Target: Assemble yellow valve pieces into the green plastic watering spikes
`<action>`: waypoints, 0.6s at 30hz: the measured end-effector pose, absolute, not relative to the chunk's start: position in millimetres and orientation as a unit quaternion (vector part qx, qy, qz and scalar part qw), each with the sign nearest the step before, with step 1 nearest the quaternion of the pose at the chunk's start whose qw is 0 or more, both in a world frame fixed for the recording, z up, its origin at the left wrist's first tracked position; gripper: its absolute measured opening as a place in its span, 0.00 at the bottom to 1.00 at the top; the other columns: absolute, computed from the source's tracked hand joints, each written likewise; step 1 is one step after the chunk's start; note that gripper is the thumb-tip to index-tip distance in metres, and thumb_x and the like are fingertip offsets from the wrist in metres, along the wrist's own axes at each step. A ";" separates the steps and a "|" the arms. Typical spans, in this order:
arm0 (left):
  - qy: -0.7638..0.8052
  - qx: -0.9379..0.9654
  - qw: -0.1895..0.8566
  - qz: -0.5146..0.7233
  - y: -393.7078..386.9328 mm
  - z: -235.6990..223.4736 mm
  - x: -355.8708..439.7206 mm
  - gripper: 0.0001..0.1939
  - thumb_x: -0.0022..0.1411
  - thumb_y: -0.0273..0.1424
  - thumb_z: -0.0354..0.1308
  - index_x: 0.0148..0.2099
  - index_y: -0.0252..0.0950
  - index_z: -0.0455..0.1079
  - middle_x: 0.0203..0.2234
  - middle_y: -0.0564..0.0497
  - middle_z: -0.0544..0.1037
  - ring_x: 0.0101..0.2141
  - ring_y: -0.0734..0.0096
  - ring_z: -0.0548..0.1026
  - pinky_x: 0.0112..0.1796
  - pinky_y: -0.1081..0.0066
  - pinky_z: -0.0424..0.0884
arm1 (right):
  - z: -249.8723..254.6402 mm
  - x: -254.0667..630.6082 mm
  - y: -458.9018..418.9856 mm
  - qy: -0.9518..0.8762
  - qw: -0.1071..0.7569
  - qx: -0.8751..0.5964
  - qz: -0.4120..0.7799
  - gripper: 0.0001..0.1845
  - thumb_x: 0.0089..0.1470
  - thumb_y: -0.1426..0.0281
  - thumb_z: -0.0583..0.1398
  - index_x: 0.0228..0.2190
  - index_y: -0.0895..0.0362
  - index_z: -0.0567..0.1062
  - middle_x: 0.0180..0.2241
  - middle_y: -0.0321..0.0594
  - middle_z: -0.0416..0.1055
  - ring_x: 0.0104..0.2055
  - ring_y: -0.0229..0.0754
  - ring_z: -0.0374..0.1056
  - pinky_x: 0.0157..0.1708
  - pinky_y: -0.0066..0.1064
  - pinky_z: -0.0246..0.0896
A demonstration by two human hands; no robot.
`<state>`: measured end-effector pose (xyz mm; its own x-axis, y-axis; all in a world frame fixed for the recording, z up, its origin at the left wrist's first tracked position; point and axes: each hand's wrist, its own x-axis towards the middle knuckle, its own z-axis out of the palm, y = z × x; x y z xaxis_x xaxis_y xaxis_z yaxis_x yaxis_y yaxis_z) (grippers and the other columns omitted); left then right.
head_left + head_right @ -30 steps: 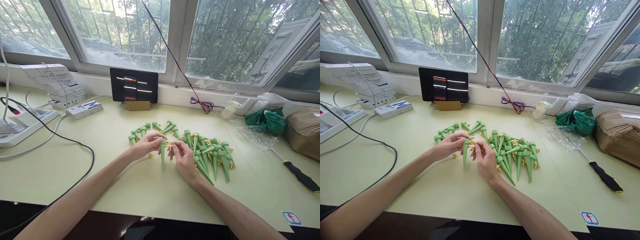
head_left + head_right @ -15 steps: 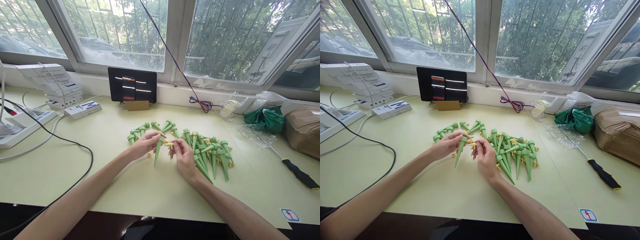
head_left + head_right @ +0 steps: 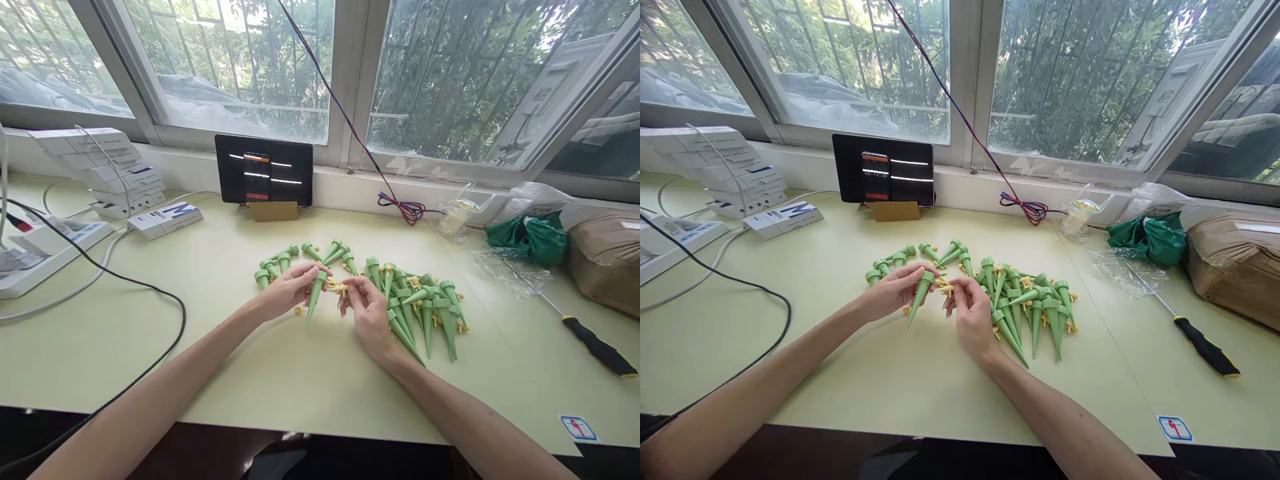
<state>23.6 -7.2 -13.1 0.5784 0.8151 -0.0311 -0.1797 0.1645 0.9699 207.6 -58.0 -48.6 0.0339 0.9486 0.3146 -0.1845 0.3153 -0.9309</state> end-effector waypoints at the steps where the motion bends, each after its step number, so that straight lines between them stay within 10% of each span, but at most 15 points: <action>1: 0.293 0.541 0.704 0.354 -7.5 -12.9 23.7 0.17 0.66 0.40 0.57 0.48 0.33 0.74 0.29 0.47 0.74 0.25 0.76 0.68 0.23 0.77 0.64 | -48.4 207.6 -58.2 -0.523 0.619 -0.365 0.458 0.10 0.62 0.62 0.58 0.38 0.56 0.71 0.27 0.35 0.68 0.25 0.34 0.65 0.26 0.29 0.65; 18: 0.269 0.563 0.710 0.328 -9.9 -15.0 24.3 0.15 0.66 0.39 0.59 0.48 0.33 0.71 0.28 0.50 0.72 0.26 0.75 0.69 0.28 0.72 0.68 | -46.8 206.1 -59.3 -0.531 0.602 -0.365 0.472 0.10 0.61 0.62 0.59 0.36 0.57 0.72 0.25 0.34 0.68 0.24 0.35 0.64 0.25 0.29 0.64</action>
